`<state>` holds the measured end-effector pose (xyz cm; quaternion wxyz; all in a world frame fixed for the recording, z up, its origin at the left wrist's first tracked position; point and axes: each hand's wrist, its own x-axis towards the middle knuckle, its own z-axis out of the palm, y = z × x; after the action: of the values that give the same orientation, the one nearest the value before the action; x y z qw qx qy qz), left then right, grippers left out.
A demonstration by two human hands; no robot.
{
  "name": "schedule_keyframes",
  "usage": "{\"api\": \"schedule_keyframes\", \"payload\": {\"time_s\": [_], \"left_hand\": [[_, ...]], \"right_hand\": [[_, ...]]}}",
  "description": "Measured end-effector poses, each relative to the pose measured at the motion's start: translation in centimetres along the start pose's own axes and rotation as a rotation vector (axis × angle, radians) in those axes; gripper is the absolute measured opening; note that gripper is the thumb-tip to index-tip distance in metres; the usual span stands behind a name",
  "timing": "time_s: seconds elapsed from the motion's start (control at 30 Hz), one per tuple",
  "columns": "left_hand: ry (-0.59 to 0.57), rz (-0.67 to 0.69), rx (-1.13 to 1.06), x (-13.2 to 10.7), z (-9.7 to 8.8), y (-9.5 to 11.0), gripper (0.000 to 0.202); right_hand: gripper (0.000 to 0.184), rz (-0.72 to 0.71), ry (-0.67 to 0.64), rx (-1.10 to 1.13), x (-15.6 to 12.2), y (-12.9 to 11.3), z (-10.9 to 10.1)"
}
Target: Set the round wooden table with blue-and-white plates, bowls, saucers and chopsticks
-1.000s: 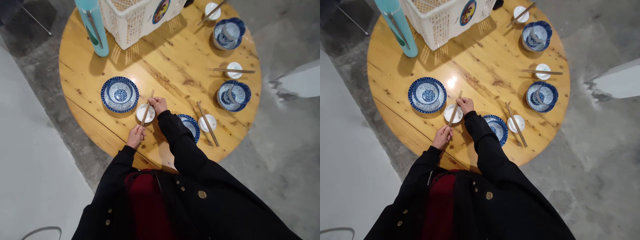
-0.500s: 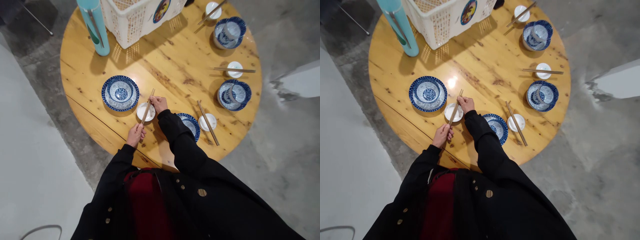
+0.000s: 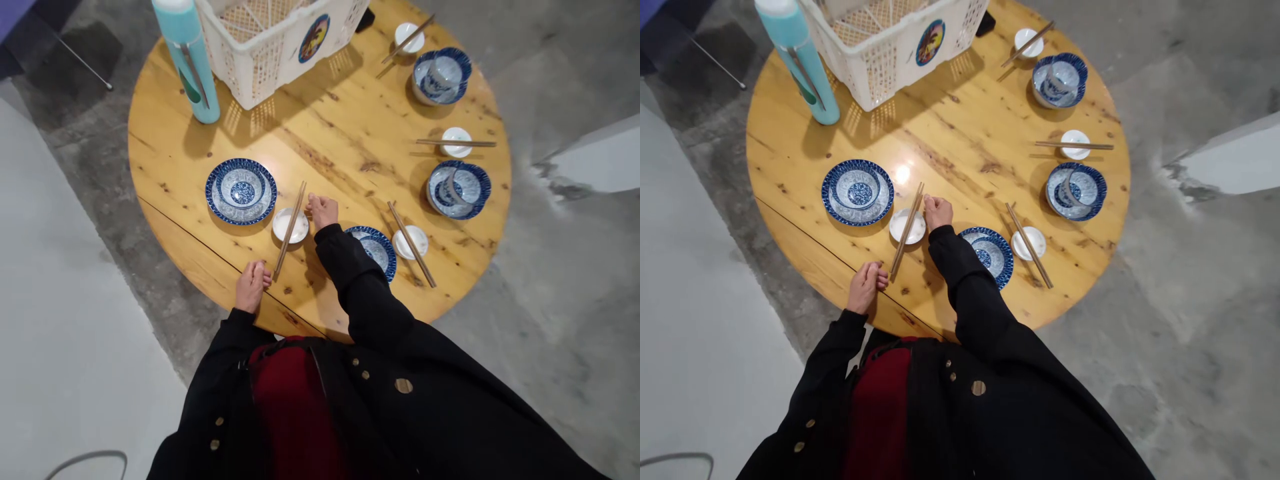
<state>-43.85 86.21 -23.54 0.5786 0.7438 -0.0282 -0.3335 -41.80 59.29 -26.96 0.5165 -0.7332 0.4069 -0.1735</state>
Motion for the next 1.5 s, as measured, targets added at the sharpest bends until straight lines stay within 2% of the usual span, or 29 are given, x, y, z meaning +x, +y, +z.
{"api": "schedule_keyframes", "payload": {"time_s": [0.07, 0.13, 0.3, 0.43, 0.57, 0.77, 1.07, 1.23, 1.5], "left_hand": [[0.019, 0.011, 0.031, -0.4, -0.7, -0.3, 0.043], [0.015, 0.029, 0.088, -0.7, -0.9, 0.0, 0.039], [-0.026, 0.157, 0.481, -0.7, 0.1, 2.0, 0.031], [-0.075, 0.176, 0.736, -0.1, 1.3, 3.2, 0.034], [-0.103, 0.144, 0.833, 0.4, 1.9, 3.8, 0.033], [-0.120, 0.145, 0.890, 0.3, 2.0, 4.1, 0.028], [-0.094, 0.147, 0.928, 0.4, 1.9, 4.8, 0.028], [-0.101, 0.191, 0.913, 0.7, 2.0, 5.0, 0.028], [-0.097, 0.223, 0.923, 1.0, 2.1, 4.8, 0.027]], "right_hand": [[0.039, 0.042, 0.136, 0.010, -1.0, -0.5, -0.6], [0.037, 0.003, 0.189, 0.032, -2.7, -1.1, -1.5], [0.039, -0.167, 0.061, 0.012, -9.9, -2.3, -4.5], [0.035, -0.107, 0.014, -0.036, -15.7, -1.6, -6.6], [0.036, 0.003, 0.061, -0.015, -19.1, 0.2, -7.7], [0.041, 0.083, 0.081, 0.037, -20.4, 1.7, -7.8], [0.035, 0.044, 0.050, 0.045, -20.2, 1.6, -7.2], [0.031, -0.010, 0.058, 0.023, -20.2, 1.3, -7.1], [0.034, 0.031, 0.020, 0.027, -21.4, 1.2, -7.2]]}}
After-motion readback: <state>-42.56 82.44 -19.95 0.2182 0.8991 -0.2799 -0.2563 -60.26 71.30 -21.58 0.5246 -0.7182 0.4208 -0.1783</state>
